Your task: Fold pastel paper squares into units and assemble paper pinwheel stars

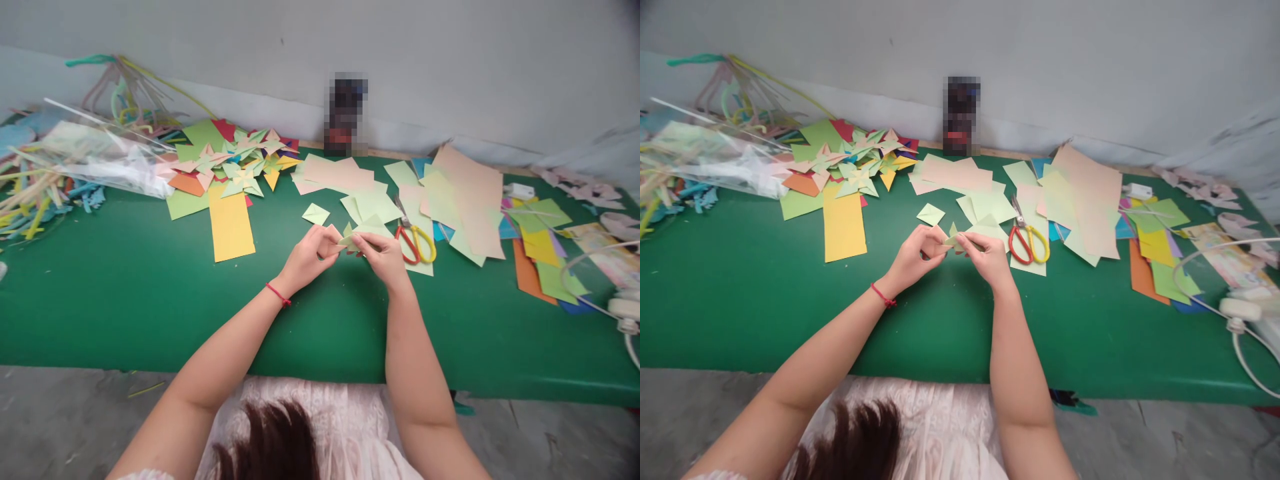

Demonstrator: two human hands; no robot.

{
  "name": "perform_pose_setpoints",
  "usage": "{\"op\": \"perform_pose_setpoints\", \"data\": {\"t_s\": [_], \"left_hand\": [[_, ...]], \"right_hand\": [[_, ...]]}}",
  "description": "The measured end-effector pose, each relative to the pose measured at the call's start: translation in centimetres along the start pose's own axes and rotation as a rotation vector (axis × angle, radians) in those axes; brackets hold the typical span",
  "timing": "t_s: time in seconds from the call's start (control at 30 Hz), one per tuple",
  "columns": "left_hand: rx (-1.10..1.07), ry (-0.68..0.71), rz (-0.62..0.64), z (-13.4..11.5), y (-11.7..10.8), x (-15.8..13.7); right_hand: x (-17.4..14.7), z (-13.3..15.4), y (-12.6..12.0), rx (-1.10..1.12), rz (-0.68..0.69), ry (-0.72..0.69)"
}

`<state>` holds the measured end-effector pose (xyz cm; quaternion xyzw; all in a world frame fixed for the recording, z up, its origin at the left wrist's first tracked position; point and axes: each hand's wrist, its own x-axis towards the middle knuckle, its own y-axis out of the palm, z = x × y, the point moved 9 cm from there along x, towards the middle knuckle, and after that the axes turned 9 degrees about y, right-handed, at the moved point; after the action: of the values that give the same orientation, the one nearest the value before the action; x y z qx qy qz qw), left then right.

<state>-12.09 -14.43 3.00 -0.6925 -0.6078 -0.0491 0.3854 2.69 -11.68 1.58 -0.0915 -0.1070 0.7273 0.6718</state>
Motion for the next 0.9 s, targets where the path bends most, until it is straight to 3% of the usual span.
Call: {"op": "perform_pose_setpoints", "data": {"t_s": [0.9], "left_hand": [[-0.105, -0.067, -0.032, 0.84, 0.16, -0.49]], "right_hand": [[-0.25, -0.39, 1.14, -0.035, 0.155, 0.06]]}}
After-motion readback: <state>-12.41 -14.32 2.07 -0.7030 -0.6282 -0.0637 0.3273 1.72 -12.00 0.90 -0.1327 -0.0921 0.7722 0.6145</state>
